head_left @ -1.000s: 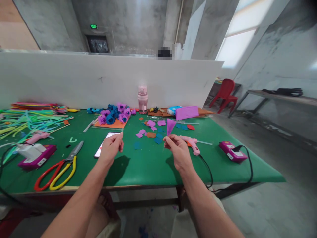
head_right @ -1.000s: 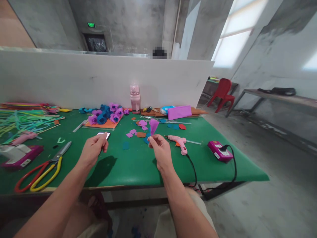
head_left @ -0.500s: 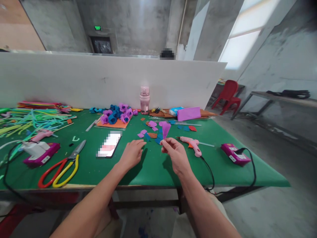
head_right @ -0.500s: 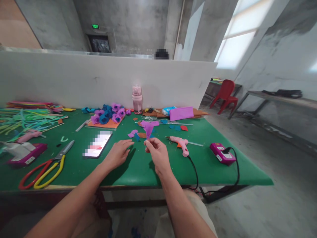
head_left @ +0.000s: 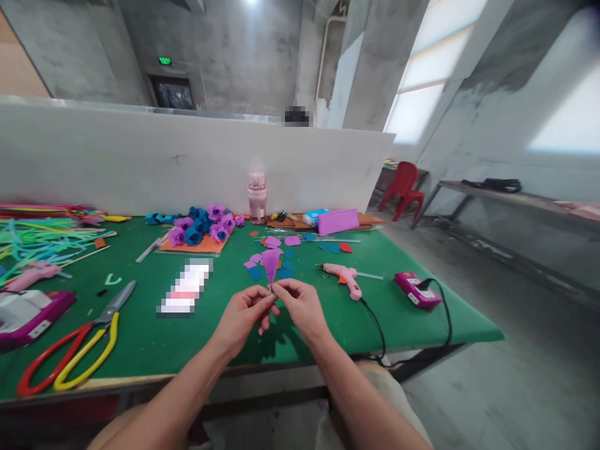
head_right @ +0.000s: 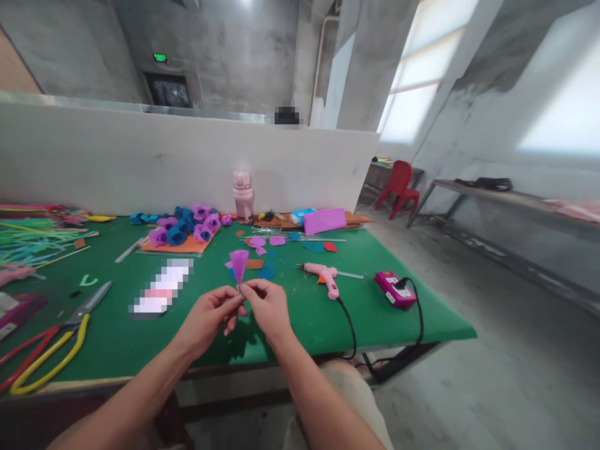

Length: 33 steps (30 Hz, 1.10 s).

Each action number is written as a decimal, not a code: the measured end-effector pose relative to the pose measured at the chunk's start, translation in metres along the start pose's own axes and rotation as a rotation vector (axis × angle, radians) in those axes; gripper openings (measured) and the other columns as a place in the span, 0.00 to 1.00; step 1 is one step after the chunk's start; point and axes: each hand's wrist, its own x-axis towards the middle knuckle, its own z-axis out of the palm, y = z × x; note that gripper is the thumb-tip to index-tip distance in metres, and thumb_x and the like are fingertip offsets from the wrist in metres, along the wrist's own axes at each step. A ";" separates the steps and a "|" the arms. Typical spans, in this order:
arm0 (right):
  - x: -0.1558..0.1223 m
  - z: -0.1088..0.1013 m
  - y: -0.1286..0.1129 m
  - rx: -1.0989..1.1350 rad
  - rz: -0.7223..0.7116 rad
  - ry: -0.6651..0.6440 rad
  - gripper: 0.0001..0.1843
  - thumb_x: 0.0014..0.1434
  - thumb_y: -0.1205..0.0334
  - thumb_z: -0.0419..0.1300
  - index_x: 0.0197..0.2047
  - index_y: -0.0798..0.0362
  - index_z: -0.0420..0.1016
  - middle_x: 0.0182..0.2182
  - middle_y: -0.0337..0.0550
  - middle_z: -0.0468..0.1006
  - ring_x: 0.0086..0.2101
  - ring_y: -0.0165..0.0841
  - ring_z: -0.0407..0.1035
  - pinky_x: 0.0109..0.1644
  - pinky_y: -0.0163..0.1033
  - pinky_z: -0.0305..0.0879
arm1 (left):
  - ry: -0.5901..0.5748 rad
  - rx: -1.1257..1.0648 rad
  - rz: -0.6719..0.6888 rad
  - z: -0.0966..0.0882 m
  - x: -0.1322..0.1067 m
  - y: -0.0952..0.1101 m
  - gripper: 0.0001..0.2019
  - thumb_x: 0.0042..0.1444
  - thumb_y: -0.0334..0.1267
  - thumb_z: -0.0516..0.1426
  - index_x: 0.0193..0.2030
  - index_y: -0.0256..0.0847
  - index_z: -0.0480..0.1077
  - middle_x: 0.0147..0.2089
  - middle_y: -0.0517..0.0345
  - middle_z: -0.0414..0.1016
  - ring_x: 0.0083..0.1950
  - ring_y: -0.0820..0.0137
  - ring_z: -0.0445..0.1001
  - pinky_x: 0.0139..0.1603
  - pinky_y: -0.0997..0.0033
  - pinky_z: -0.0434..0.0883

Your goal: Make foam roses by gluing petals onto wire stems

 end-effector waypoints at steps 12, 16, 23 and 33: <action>0.021 -0.035 0.005 0.161 -0.037 0.433 0.14 0.48 0.51 0.60 0.30 0.55 0.73 0.29 0.43 0.73 0.29 0.31 0.64 0.34 0.35 0.62 | 0.080 -0.047 -0.012 -0.003 0.002 -0.001 0.12 0.48 0.44 0.59 0.28 0.36 0.66 0.25 0.58 0.73 0.16 0.82 0.61 0.14 0.81 0.58; 0.016 -0.023 0.008 0.161 0.001 0.261 0.12 0.43 0.55 0.65 0.27 0.54 0.74 0.24 0.39 0.74 0.27 0.29 0.65 0.33 0.35 0.63 | 0.079 -0.056 -0.006 -0.002 0.002 -0.003 0.12 0.47 0.45 0.60 0.29 0.37 0.67 0.25 0.59 0.73 0.16 0.82 0.61 0.15 0.82 0.58; 0.006 -0.004 0.001 -0.021 -0.013 0.061 0.12 0.46 0.55 0.63 0.31 0.54 0.77 0.28 0.42 0.79 0.30 0.34 0.71 0.37 0.37 0.66 | 0.034 -0.041 0.001 0.000 0.002 -0.007 0.12 0.48 0.45 0.59 0.30 0.37 0.67 0.25 0.59 0.74 0.17 0.81 0.63 0.16 0.81 0.60; 0.001 -0.004 0.002 -0.440 -0.229 0.092 0.10 0.54 0.60 0.56 0.24 0.52 0.71 0.24 0.39 0.74 0.28 0.31 0.66 0.35 0.36 0.60 | 0.026 -0.020 -0.005 0.004 0.001 -0.010 0.14 0.48 0.47 0.59 0.29 0.36 0.67 0.24 0.60 0.72 0.16 0.80 0.63 0.14 0.81 0.60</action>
